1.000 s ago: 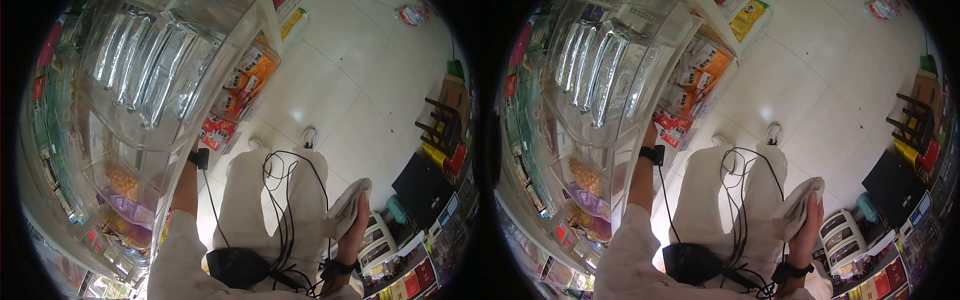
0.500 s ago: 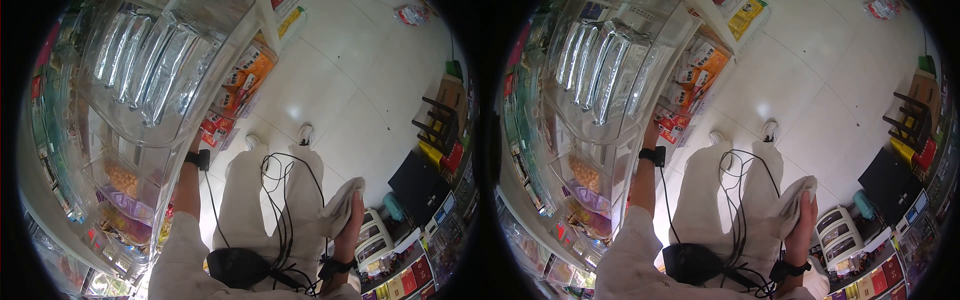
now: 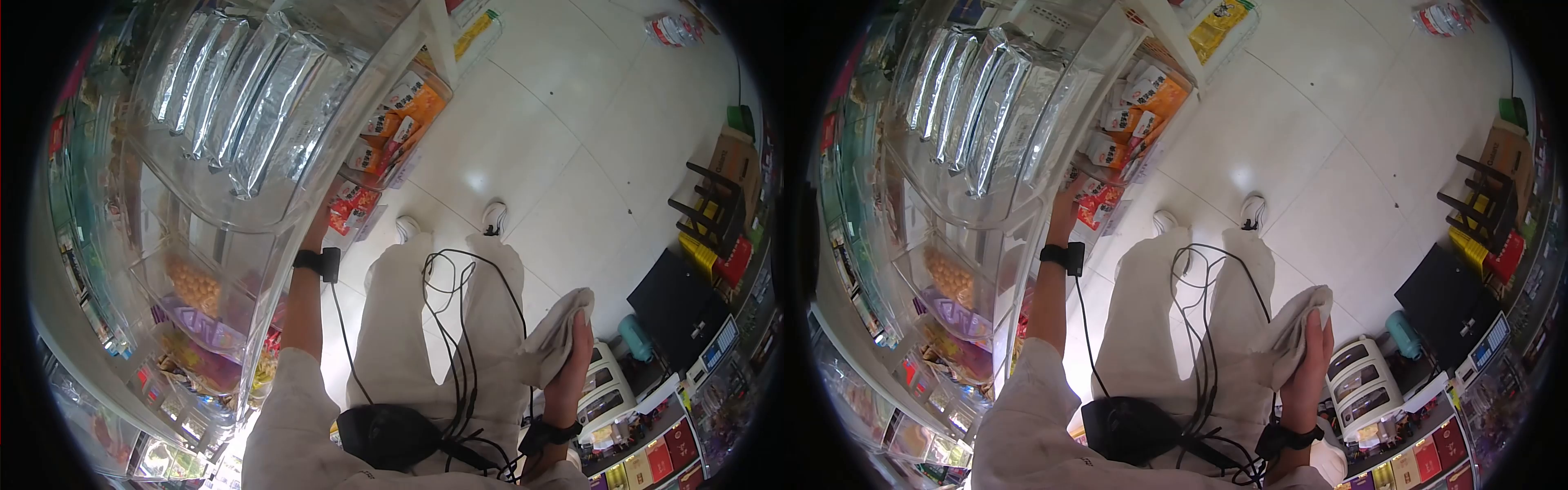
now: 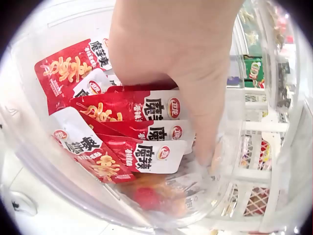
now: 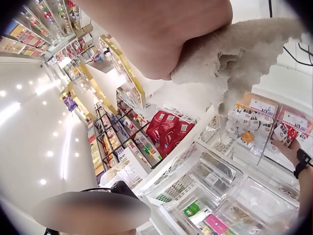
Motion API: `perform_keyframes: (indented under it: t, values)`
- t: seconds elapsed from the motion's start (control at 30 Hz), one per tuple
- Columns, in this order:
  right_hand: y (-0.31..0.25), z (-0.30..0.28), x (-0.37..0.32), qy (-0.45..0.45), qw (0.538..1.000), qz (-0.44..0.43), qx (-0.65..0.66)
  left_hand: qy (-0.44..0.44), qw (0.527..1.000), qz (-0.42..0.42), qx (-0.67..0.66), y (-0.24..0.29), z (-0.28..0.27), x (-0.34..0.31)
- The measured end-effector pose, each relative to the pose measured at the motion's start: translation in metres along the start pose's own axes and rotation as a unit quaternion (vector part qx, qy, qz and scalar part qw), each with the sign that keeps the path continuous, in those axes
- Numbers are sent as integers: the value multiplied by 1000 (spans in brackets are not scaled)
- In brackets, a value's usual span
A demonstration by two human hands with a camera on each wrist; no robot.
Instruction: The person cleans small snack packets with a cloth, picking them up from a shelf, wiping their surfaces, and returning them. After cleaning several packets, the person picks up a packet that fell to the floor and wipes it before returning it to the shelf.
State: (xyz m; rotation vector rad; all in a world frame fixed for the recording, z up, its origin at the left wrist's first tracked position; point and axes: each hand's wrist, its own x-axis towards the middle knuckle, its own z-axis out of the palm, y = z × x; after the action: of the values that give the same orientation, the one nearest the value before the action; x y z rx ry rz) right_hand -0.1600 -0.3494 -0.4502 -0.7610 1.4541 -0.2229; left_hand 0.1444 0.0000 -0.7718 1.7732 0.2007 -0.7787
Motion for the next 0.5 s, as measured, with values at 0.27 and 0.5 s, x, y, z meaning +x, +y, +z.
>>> perform_keyframes:
  t: [0.27,0.5]
  values:
    - [-4,-3,-6,2,1000,-3,1,28,989,111,97,14,31,-18]
    - [-13,-1,-18,36,999,1,-10,-8,997,46,53,16,31,-25]
